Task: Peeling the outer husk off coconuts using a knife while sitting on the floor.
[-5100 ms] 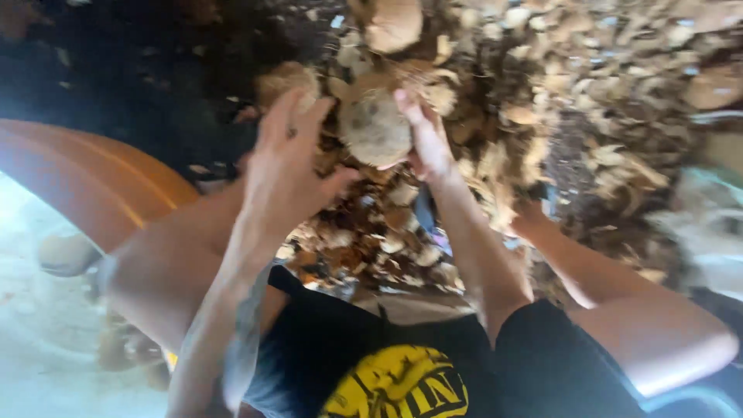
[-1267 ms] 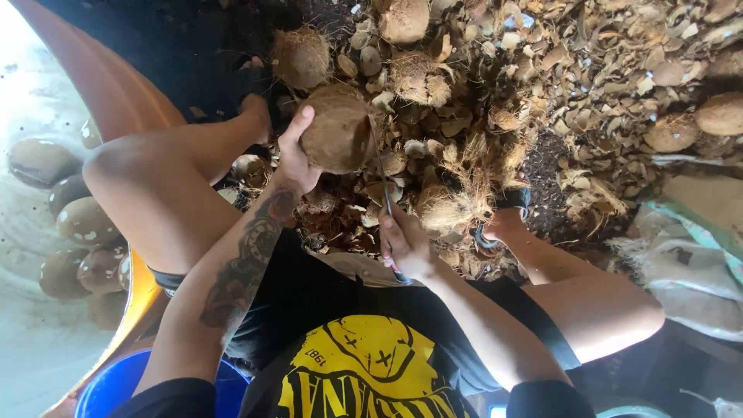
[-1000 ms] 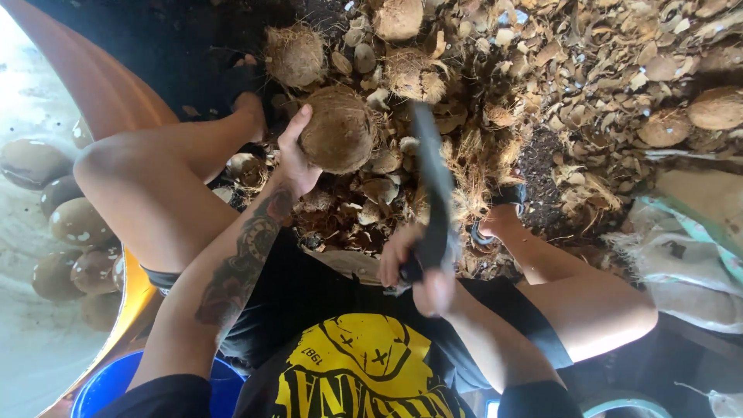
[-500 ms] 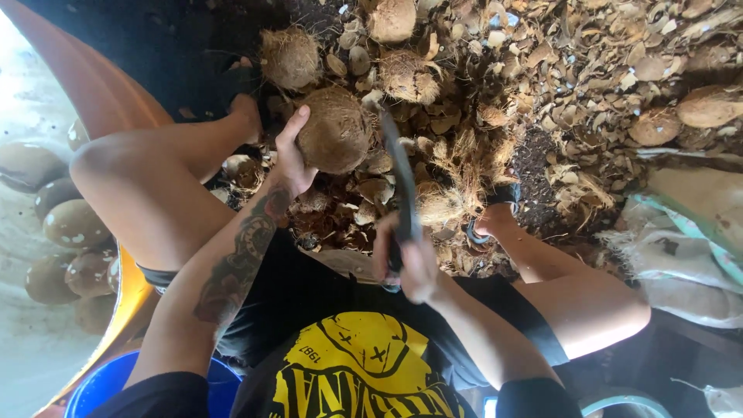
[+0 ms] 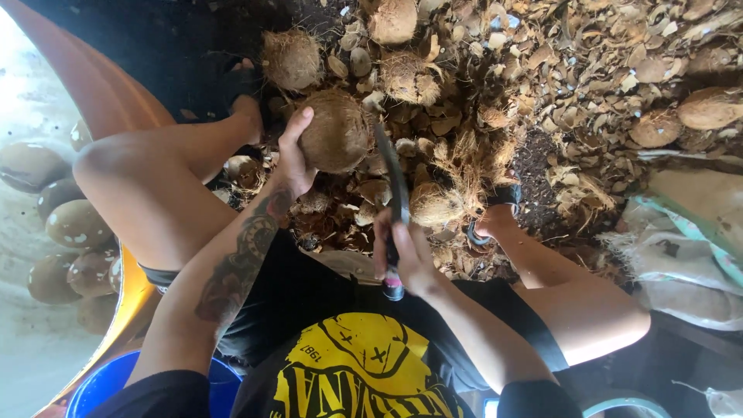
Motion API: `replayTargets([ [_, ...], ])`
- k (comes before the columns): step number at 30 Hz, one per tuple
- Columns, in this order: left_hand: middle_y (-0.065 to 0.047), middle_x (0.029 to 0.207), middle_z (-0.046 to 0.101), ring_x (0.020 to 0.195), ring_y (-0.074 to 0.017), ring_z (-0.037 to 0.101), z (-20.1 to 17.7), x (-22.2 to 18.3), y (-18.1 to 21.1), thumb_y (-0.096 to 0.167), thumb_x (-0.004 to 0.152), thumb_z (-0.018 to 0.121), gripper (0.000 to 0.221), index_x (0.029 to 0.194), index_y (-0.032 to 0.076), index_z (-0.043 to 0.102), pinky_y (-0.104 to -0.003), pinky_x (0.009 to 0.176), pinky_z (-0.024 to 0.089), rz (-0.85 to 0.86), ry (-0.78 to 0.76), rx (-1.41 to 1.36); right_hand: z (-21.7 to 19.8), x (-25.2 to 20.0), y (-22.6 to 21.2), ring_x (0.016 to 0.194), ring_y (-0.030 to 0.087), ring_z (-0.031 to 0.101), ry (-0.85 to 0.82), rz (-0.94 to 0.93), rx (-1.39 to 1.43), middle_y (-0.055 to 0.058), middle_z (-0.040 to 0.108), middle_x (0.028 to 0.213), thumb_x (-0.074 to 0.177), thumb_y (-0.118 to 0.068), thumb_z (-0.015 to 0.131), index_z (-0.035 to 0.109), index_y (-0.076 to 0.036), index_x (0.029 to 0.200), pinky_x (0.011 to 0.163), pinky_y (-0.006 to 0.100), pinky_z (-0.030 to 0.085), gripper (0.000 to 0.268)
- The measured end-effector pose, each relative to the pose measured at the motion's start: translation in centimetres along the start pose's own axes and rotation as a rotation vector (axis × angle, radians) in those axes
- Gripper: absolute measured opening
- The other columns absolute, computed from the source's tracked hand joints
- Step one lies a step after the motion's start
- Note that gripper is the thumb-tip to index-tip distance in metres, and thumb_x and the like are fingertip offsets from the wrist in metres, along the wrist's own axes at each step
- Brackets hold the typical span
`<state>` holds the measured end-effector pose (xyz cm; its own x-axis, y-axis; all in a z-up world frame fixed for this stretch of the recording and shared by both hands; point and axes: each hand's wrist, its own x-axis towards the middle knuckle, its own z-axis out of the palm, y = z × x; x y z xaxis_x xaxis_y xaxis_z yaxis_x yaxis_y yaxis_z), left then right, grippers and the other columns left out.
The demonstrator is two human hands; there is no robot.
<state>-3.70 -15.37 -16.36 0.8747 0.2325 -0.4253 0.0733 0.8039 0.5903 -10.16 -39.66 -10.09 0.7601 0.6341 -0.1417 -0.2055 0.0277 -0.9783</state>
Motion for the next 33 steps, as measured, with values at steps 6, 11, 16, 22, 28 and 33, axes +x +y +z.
replayTargets([
  [6, -0.024, 0.139, 0.060, 0.127, -0.0404, 0.063, -0.6, 0.7, -0.5, 0.053, 0.084, 0.087, 0.082, 0.147, 0.009, 0.056, -0.057, 0.109, 0.051, -0.001, 0.006, -0.018, -0.2, 0.5, 1.4, 0.052, 0.020, 0.064, -0.010, -0.834, -0.051, 0.005, 0.052, 0.066, 0.091, -0.002, 0.054, 0.046, -0.005, 0.147, 0.051, 0.035, 0.062, 0.057],
  [11, -0.018, 0.142, 0.053, 0.131, -0.0346, 0.055, 0.8, 0.0, 1.3, 0.052, 0.073, 0.074, 0.098, 0.151, 0.004, 0.041, -0.051, 0.108, 0.052, -0.011, -0.154, 0.141, -1.5, 1.1, 4.6, 0.043, 0.020, 0.056, 0.023, 0.096, -0.388, 0.010, 0.056, 0.059, 0.096, 0.002, 0.048, 0.062, -0.001, 0.094, 0.044, 0.032, 0.049, 0.014],
  [16, -0.023, 0.135, 0.060, 0.123, -0.0368, 0.063, 1.3, -0.9, -0.2, 0.043, 0.087, 0.082, 0.072, 0.140, 0.004, 0.053, -0.053, 0.106, 0.053, 0.113, -0.025, 0.036, 0.2, -0.2, 0.9, 0.045, 0.020, 0.060, 0.068, 0.158, -0.171, 0.009, 0.056, 0.058, 0.091, 0.003, 0.050, 0.061, -0.004, 0.091, 0.041, 0.029, 0.048, 0.013],
  [22, -0.031, 0.148, 0.049, 0.135, -0.0459, 0.056, 0.3, -0.1, -0.4, 0.053, 0.085, 0.087, 0.094, 0.156, 0.009, 0.044, -0.062, 0.111, 0.046, 0.062, 0.036, 0.058, 1.0, 0.4, -3.2, 0.053, 0.020, 0.055, 0.005, -0.721, -0.324, 0.005, 0.058, 0.067, 0.088, 0.004, 0.050, 0.015, -0.015, 0.131, 0.049, 0.029, 0.048, 0.058],
  [28, -0.023, 0.142, 0.062, 0.126, -0.0427, 0.064, -0.2, 0.0, -0.6, 0.052, 0.078, 0.086, 0.086, 0.148, 0.012, 0.058, -0.058, 0.104, 0.054, -0.020, 0.039, -0.058, -1.5, 2.3, 6.4, 0.042, 0.027, 0.055, 0.157, 0.404, -0.228, 0.016, 0.052, 0.058, 0.089, -0.001, 0.052, 0.059, 0.001, 0.096, 0.038, 0.041, 0.048, 0.010],
  [33, -0.029, 0.149, 0.048, 0.135, -0.0495, 0.057, 0.1, 0.0, -0.6, 0.053, 0.078, 0.088, 0.098, 0.157, 0.013, 0.044, -0.067, 0.109, 0.050, 0.029, -0.010, 0.017, -0.1, 0.9, 2.6, 0.037, 0.024, 0.061, 0.199, 0.326, -0.270, 0.013, 0.054, 0.048, 0.083, 0.002, 0.052, 0.062, -0.002, 0.089, 0.032, 0.034, 0.047, 0.013],
])
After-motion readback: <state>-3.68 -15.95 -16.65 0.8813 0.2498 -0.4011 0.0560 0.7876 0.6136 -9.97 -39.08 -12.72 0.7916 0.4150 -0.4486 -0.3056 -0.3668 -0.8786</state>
